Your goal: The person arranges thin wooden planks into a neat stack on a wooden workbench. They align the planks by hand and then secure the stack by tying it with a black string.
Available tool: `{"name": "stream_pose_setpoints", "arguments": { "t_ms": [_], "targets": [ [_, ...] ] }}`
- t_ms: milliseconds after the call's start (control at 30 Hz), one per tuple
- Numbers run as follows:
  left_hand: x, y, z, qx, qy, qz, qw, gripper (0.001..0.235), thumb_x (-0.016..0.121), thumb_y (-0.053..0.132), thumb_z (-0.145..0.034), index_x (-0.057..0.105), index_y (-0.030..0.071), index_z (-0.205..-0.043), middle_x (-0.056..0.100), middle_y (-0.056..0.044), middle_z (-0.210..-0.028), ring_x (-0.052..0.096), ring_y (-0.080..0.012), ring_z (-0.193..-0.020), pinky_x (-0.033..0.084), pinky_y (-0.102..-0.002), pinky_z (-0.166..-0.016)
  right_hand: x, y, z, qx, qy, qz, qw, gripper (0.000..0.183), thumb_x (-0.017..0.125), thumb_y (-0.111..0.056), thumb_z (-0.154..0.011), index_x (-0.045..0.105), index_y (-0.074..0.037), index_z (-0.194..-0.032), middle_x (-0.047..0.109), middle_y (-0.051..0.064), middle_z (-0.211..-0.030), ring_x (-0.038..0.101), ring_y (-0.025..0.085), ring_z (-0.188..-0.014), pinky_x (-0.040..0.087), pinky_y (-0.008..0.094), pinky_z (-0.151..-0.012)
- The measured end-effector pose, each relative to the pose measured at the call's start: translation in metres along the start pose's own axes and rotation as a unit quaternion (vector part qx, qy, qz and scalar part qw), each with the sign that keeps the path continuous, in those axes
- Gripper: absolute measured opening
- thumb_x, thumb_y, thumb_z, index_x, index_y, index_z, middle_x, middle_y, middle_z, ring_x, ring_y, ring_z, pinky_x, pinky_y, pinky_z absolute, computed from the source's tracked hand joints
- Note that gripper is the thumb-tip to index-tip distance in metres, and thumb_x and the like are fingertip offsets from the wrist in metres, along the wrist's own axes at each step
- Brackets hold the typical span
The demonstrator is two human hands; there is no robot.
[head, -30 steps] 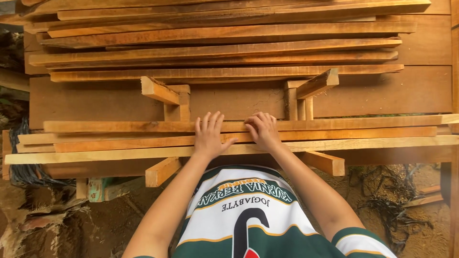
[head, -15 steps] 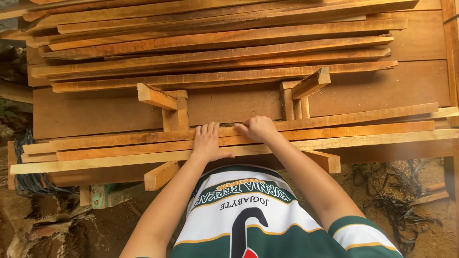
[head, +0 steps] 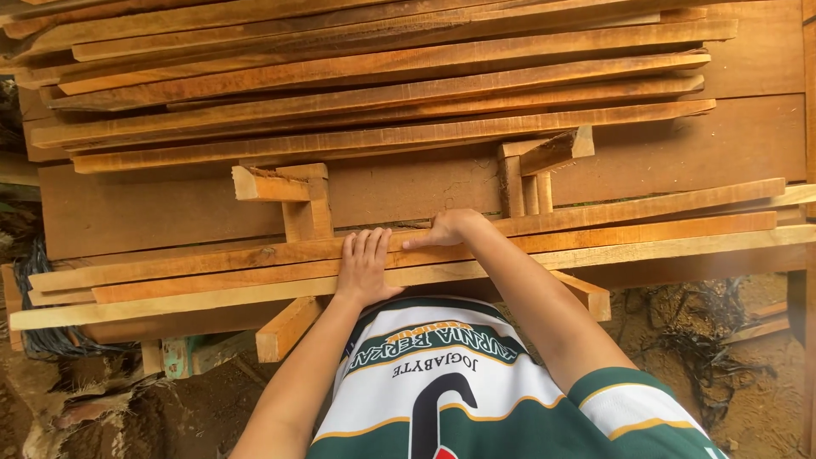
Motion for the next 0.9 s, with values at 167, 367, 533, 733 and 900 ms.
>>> {"name": "stream_pose_setpoints", "arguments": {
  "t_ms": [167, 367, 533, 733, 900],
  "targets": [
    [-0.002, -0.001, -0.002, -0.002, 0.004, 0.028, 1.0, 0.136, 0.084, 0.07, -0.036, 0.042, 0.008, -0.15, 0.047, -0.011, -0.14, 0.041, -0.0284, -0.134, 0.025, -0.052, -0.116, -0.026, -0.016, 0.051, 0.019, 0.031, 0.011, 0.999, 0.118, 0.035, -0.103, -0.064, 0.071, -0.012, -0.13, 0.069, 0.015, -0.133, 0.059, 0.03, -0.133, 0.047, 0.047, -0.11],
    [-0.003, -0.002, -0.004, -0.01, 0.003, 0.041, 0.999, 0.133, 0.083, 0.07, -0.039, 0.042, 0.01, -0.15, 0.047, -0.009, -0.139, 0.041, -0.0274, -0.134, 0.025, -0.051, -0.115, -0.022, -0.015, 0.05, 0.019, 0.063, 0.009, 0.998, 0.108, 0.039, -0.1, -0.065, 0.075, -0.015, -0.123, 0.073, 0.013, -0.125, 0.064, 0.03, -0.127, 0.051, 0.044, -0.105],
    [0.0, 0.001, 0.002, -0.011, -0.01, 0.026, 1.0, 0.135, 0.082, 0.072, -0.04, 0.04, 0.011, -0.152, 0.046, -0.009, -0.144, 0.04, -0.0266, -0.137, 0.024, -0.05, -0.118, 0.018, 0.006, 0.025, -0.048, 0.196, 0.033, 0.979, 0.091, 0.045, -0.095, -0.072, 0.077, -0.019, -0.112, 0.078, 0.01, -0.106, 0.072, 0.029, -0.109, 0.056, 0.042, -0.093],
    [-0.029, -0.003, -0.011, -0.01, 0.007, 0.032, 0.999, 0.139, 0.079, 0.078, -0.04, 0.038, 0.01, -0.154, 0.046, -0.009, -0.147, 0.04, -0.0268, -0.138, 0.024, -0.05, -0.118, 0.061, 0.021, 0.003, -0.19, 0.48, 0.026, 0.856, 0.047, 0.061, -0.061, -0.093, 0.075, -0.017, -0.102, 0.076, 0.004, -0.089, 0.073, 0.022, -0.088, 0.055, 0.037, -0.081],
    [-0.045, -0.008, -0.044, -0.12, -0.198, 0.127, 0.965, 0.088, 0.069, 0.083, -0.067, 0.062, 0.022, -0.13, 0.068, 0.003, -0.122, 0.064, -0.0206, -0.118, 0.042, -0.04, -0.101, 0.063, 0.018, 0.006, -0.134, 0.413, 0.009, 0.901, 0.051, 0.059, -0.062, -0.094, 0.068, -0.016, -0.112, 0.073, 0.002, -0.096, 0.073, 0.022, -0.096, 0.055, 0.035, -0.085]
  ]
}}
Point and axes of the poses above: each hand's wrist, its own z-axis away from the middle knuckle, its own x-axis out of the palm, y = z × x, the point moved 1 cm from there along -z, towards the middle knuckle
